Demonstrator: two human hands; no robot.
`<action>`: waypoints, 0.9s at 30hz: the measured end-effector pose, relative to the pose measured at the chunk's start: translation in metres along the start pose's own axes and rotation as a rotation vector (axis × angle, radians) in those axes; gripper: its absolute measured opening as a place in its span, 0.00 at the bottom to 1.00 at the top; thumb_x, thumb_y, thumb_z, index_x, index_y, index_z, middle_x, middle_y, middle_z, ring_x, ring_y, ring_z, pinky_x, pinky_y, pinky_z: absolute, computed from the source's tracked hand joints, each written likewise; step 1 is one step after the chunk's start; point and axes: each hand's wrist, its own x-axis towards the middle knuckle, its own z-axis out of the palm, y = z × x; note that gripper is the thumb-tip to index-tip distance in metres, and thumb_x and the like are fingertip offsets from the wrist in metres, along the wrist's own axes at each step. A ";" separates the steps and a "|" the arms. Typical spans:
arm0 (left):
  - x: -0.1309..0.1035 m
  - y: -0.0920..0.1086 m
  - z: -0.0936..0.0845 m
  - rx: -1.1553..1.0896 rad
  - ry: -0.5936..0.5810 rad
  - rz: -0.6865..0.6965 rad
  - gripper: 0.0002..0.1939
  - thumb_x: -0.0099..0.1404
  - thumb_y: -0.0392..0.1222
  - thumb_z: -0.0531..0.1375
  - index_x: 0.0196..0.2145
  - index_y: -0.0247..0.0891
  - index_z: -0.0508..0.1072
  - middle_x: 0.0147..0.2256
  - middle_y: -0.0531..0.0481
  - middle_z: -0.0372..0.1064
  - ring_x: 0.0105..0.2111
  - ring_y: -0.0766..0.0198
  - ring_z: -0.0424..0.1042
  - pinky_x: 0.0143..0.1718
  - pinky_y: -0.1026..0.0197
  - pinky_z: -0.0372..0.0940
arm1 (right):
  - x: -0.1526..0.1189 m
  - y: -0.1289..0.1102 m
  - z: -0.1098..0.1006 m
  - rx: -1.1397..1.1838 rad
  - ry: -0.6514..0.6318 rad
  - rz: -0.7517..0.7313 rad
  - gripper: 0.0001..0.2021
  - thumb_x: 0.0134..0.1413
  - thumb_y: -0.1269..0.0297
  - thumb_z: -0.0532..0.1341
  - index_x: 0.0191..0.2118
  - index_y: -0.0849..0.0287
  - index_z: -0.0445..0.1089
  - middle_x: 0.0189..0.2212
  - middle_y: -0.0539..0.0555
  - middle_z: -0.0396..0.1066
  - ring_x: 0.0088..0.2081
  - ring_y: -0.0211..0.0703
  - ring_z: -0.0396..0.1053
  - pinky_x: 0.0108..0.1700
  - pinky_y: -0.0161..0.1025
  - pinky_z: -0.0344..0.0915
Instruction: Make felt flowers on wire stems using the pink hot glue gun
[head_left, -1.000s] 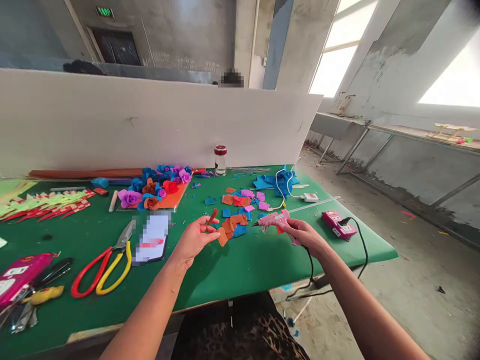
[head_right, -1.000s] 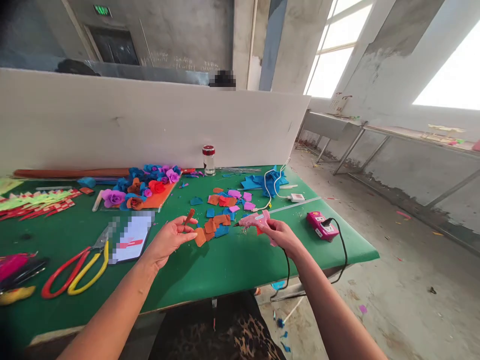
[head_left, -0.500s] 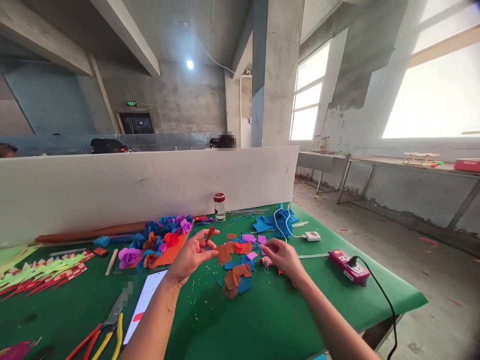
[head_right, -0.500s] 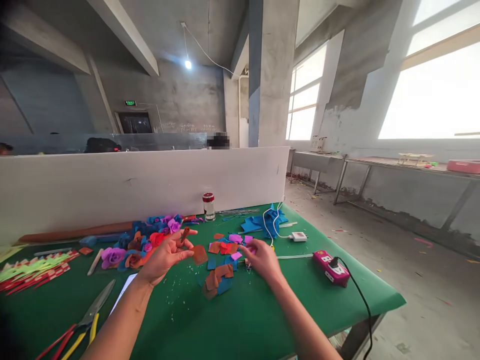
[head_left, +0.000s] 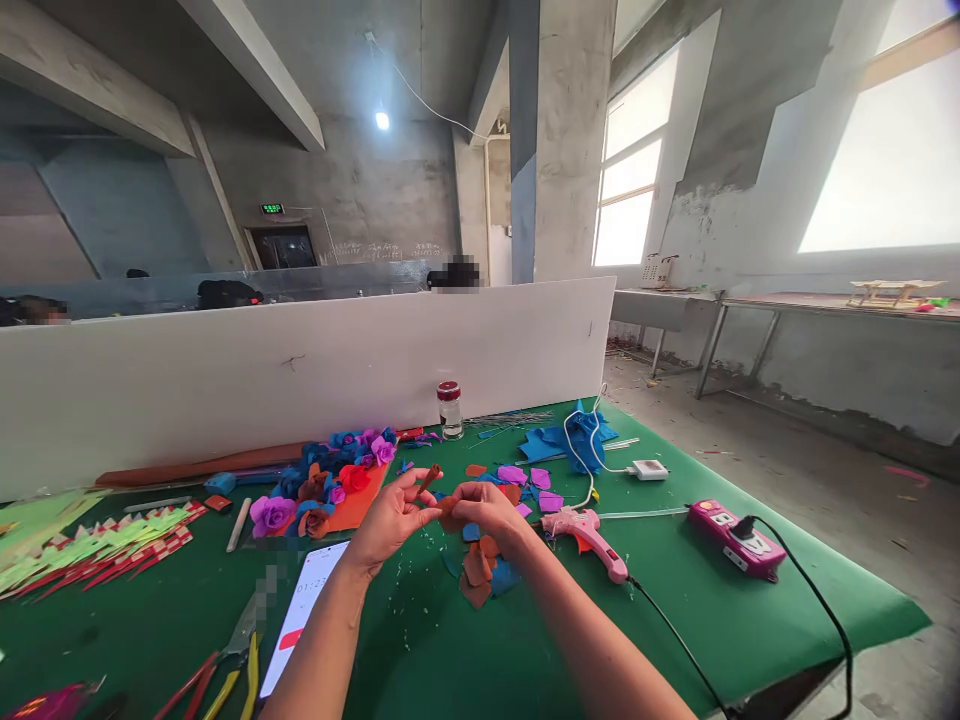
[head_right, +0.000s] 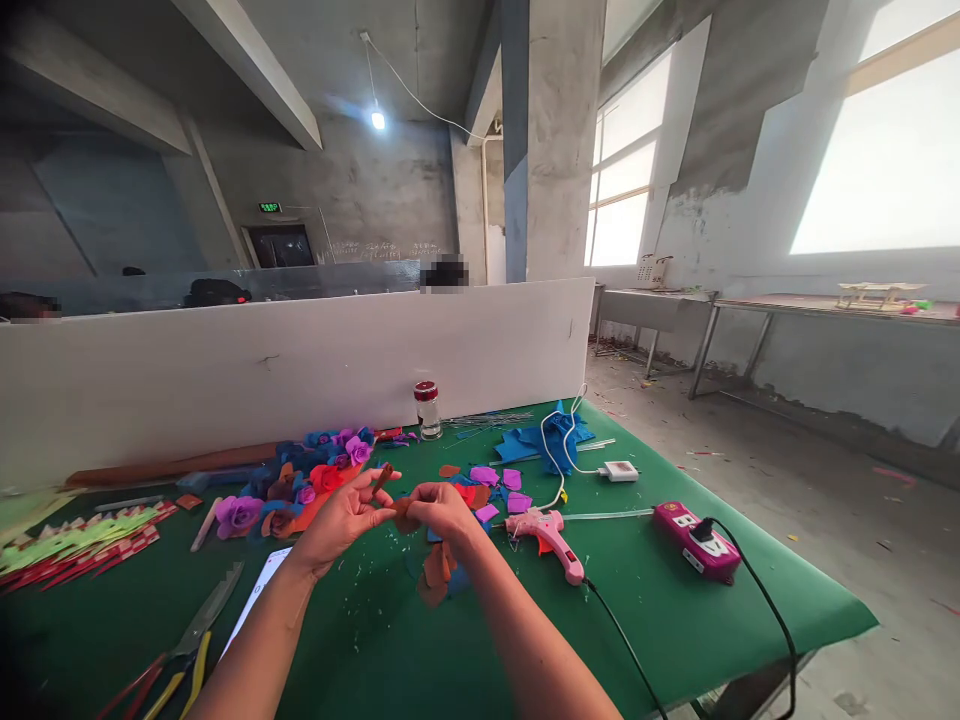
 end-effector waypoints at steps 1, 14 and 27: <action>-0.001 -0.003 0.000 0.002 0.023 -0.016 0.25 0.52 0.45 0.67 0.48 0.41 0.69 0.38 0.49 0.70 0.34 0.65 0.67 0.33 0.65 0.61 | 0.002 0.003 -0.001 0.053 0.032 0.002 0.05 0.36 0.65 0.60 0.20 0.59 0.65 0.17 0.46 0.64 0.22 0.35 0.60 0.27 0.32 0.54; -0.002 -0.029 0.023 -0.116 0.037 -0.150 0.14 0.61 0.44 0.57 0.44 0.39 0.64 0.33 0.50 0.72 0.22 0.70 0.58 0.26 0.66 0.54 | -0.001 0.012 -0.024 0.197 0.386 -0.085 0.06 0.36 0.62 0.60 0.19 0.59 0.66 0.18 0.46 0.62 0.23 0.34 0.56 0.29 0.33 0.53; 0.001 -0.037 0.041 -0.402 0.204 -0.220 0.15 0.48 0.46 0.71 0.29 0.36 0.73 0.36 0.48 0.76 0.39 0.61 0.72 0.42 0.60 0.65 | -0.007 0.004 -0.021 0.188 0.459 -0.041 0.08 0.36 0.61 0.60 0.23 0.60 0.70 0.20 0.48 0.66 0.25 0.36 0.61 0.31 0.33 0.58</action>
